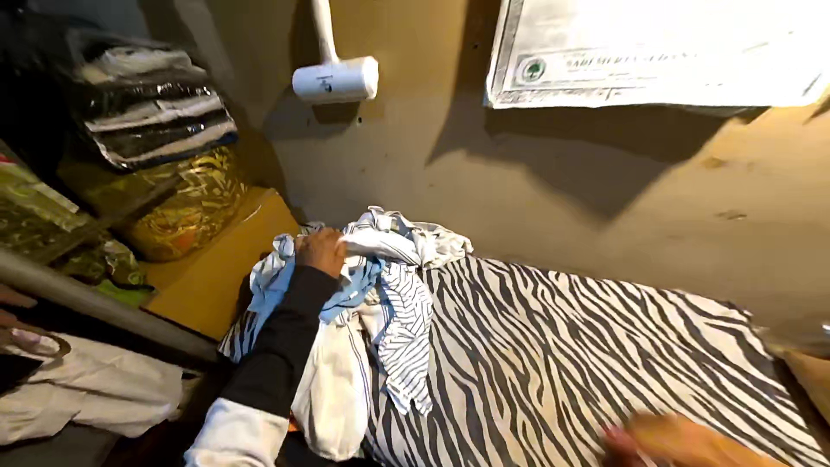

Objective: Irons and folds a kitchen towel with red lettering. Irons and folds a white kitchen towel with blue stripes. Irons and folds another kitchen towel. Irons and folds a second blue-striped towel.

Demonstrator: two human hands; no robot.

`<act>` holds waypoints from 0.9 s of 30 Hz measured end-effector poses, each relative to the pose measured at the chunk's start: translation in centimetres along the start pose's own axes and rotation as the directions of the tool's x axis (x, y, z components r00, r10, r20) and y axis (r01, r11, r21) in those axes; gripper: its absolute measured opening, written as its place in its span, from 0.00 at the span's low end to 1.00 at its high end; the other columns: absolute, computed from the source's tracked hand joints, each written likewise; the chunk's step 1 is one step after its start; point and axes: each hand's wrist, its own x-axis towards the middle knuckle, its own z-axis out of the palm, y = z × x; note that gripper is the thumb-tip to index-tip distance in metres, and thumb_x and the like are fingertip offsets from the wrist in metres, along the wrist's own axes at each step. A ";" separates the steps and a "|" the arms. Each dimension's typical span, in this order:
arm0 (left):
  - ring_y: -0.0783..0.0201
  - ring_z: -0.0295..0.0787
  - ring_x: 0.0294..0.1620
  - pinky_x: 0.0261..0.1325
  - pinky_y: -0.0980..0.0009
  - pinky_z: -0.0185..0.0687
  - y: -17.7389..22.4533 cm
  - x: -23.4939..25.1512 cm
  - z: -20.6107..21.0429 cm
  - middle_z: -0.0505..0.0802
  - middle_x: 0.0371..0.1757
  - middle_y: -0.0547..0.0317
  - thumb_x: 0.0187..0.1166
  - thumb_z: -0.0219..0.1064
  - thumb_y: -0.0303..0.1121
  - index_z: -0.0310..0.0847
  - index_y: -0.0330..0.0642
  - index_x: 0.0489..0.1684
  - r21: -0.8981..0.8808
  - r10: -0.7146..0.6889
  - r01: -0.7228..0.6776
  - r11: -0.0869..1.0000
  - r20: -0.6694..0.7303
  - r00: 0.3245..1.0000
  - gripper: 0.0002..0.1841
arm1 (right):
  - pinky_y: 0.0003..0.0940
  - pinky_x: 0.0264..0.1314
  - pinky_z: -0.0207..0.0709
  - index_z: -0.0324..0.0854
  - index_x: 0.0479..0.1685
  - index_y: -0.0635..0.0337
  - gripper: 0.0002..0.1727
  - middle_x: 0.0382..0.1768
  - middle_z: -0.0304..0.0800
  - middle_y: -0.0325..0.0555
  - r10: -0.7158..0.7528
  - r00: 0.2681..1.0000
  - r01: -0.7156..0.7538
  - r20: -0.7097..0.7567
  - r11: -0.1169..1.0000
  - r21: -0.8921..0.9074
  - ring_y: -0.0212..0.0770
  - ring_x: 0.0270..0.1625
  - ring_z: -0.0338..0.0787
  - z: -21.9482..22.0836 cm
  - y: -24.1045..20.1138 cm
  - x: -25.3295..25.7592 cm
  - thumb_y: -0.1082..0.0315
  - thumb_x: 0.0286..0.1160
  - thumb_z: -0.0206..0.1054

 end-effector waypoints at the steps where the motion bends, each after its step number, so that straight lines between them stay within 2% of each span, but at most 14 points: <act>1: 0.29 0.81 0.71 0.75 0.29 0.65 0.8 1.2 -1.8 0.88 0.65 0.28 0.88 0.57 0.30 0.85 0.26 0.63 -0.091 -0.030 0.023 0.996 -0.088 0.996 0.18 | 0.27 0.49 0.87 0.86 0.57 0.57 0.14 0.43 0.93 0.41 0.029 0.998 -0.028 -0.052 1.000 0.007 0.26 0.43 0.90 1.6 1.9 1.1 0.59 0.88 0.62; 4: 0.33 0.82 0.70 0.76 0.37 0.68 3.8 5.0 -7.4 0.87 0.63 0.23 0.93 0.48 0.31 0.79 0.21 0.66 -0.401 -0.148 0.027 0.915 -0.274 0.950 0.20 | 0.22 0.45 0.87 0.87 0.56 0.65 0.15 0.45 0.94 0.43 0.005 0.959 -0.013 -0.283 1.000 -0.028 0.24 0.42 0.90 6.9 7.5 5.1 0.64 0.82 0.65; 6: 0.45 0.86 0.64 0.73 0.48 0.74 6.7 5.6 -10.9 0.89 0.59 0.28 0.92 0.51 0.31 0.80 0.21 0.62 -0.465 -0.047 -0.121 0.877 -0.333 0.942 0.19 | 0.25 0.52 0.86 0.80 0.64 0.73 0.24 0.53 0.91 0.54 -0.016 0.931 0.006 -0.363 1.000 -0.027 0.31 0.52 0.90 9.5 8.7 7.9 0.62 0.76 0.69; 8: 0.60 0.86 0.42 0.53 0.61 0.82 11.2 4.1 -13.0 0.91 0.41 0.41 0.86 0.61 0.29 0.85 0.24 0.47 -0.413 0.199 -0.325 0.851 -0.319 0.927 0.13 | 0.32 0.63 0.82 0.70 0.75 0.76 0.43 0.67 0.83 0.65 -0.058 0.892 0.045 -0.448 0.998 -0.040 0.41 0.67 0.85 11.3 8.4 10.5 0.52 0.66 0.78; 10: 0.67 0.81 0.27 0.34 0.64 0.77 16.1 1.1 -13.8 0.88 0.27 0.55 0.77 0.68 0.29 0.88 0.34 0.32 -0.370 0.425 -0.488 0.791 -0.242 0.872 0.08 | 0.45 0.71 0.80 0.64 0.80 0.76 0.55 0.73 0.76 0.72 -0.079 0.854 0.040 -0.514 0.995 -0.088 0.52 0.75 0.80 12.6 8.1 12.6 0.42 0.60 0.81; 12: 0.76 0.76 0.17 0.18 0.75 0.68 19.1 -1.9 -14.8 0.84 0.18 0.69 0.70 0.70 0.31 0.87 0.46 0.23 -0.335 0.590 -0.620 0.709 -0.199 0.782 0.06 | 0.59 0.70 0.79 0.74 0.70 0.77 0.46 0.66 0.83 0.72 -0.114 0.839 -0.003 -0.532 0.977 -0.213 0.61 0.69 0.85 12.6 8.5 13.5 0.45 0.63 0.77; 14: 0.80 0.72 0.15 0.15 0.79 0.64 19.4 -3.2 -16.6 0.82 0.17 0.71 0.68 0.68 0.28 0.86 0.47 0.22 -0.301 0.661 -0.691 0.657 -0.209 0.721 0.06 | 0.60 0.52 0.86 0.90 0.48 0.71 0.22 0.44 0.96 0.60 -0.190 0.849 -0.025 -0.494 0.918 -0.397 0.57 0.48 0.96 9.6 9.1 13.1 0.60 0.62 0.72; 16: 0.76 0.73 0.14 0.15 0.75 0.65 17.5 -3.2 -17.7 0.82 0.17 0.69 0.66 0.65 0.27 0.85 0.47 0.25 -0.142 0.629 -0.673 0.726 -0.257 0.733 0.04 | 0.49 0.44 0.89 0.89 0.42 0.67 0.15 0.38 0.95 0.54 -0.203 0.883 -0.027 -0.422 0.877 -0.480 0.49 0.41 0.95 4.2 8.6 11.0 0.66 0.61 0.69; 18: 0.73 0.74 0.14 0.17 0.70 0.68 15.1 -2.5 -17.4 0.82 0.16 0.69 0.69 0.64 0.29 0.85 0.49 0.27 -0.082 0.539 -0.573 0.815 -0.252 0.803 0.05 | 0.37 0.38 0.86 0.88 0.39 0.65 0.14 0.33 0.93 0.50 -0.190 0.910 -0.039 -0.369 0.846 -0.532 0.38 0.35 0.91 -2.3 6.5 8.3 0.64 0.64 0.66; 20: 0.77 0.73 0.14 0.17 0.74 0.68 13.5 -2.2 -16.0 0.82 0.16 0.71 0.72 0.64 0.29 0.86 0.50 0.30 -0.216 0.499 -0.513 0.831 -0.119 0.859 0.06 | 0.16 0.30 0.73 0.86 0.36 0.58 0.09 0.26 0.85 0.32 0.006 0.982 -0.078 -0.188 0.923 -0.377 0.17 0.29 0.80 -8.2 3.3 5.5 0.65 0.62 0.65; 21: 0.80 0.73 0.14 0.16 0.78 0.68 13.3 -2.2 -14.8 0.82 0.16 0.73 0.71 0.64 0.29 0.87 0.52 0.30 -0.317 0.514 -0.493 0.810 -0.022 0.858 0.06 | 0.08 0.30 0.72 0.84 0.37 0.53 0.06 0.26 0.83 0.23 0.123 0.992 -0.117 0.012 0.967 -0.227 0.09 0.29 0.78 -10.9 2.1 4.4 0.65 0.66 0.66; 22: 0.83 0.72 0.14 0.16 0.81 0.66 13.4 -2.1 -13.1 0.82 0.16 0.75 0.69 0.63 0.29 0.87 0.53 0.29 -0.392 0.538 -0.477 0.787 0.057 0.841 0.07 | 0.06 0.32 0.72 0.84 0.41 0.51 0.05 0.28 0.83 0.19 0.198 0.960 -0.176 0.200 0.977 -0.124 0.07 0.30 0.78 -13.0 1.4 3.8 0.66 0.71 0.65; 24: 0.79 0.74 0.16 0.20 0.76 0.69 14.6 -1.7 -8.8 0.82 0.17 0.72 0.71 0.63 0.29 0.87 0.49 0.29 -0.435 0.573 -0.460 0.774 0.170 0.802 0.07 | 0.07 0.34 0.73 0.85 0.45 0.54 0.08 0.29 0.83 0.21 0.337 0.884 -0.314 0.325 0.941 -0.124 0.08 0.31 0.78 -15.1 1.9 3.1 0.66 0.77 0.62; 27: 0.46 0.89 0.32 0.39 0.40 0.81 16.5 -0.9 0.9 0.91 0.30 0.45 0.74 0.67 0.24 0.89 0.36 0.46 -0.356 0.542 -0.423 0.833 0.371 0.754 0.08 | 0.26 0.38 0.79 0.87 0.50 0.62 0.10 0.30 0.87 0.38 0.678 0.722 -0.622 0.139 0.724 -0.299 0.25 0.30 0.82 -15.7 6.9 0.9 0.65 0.85 0.66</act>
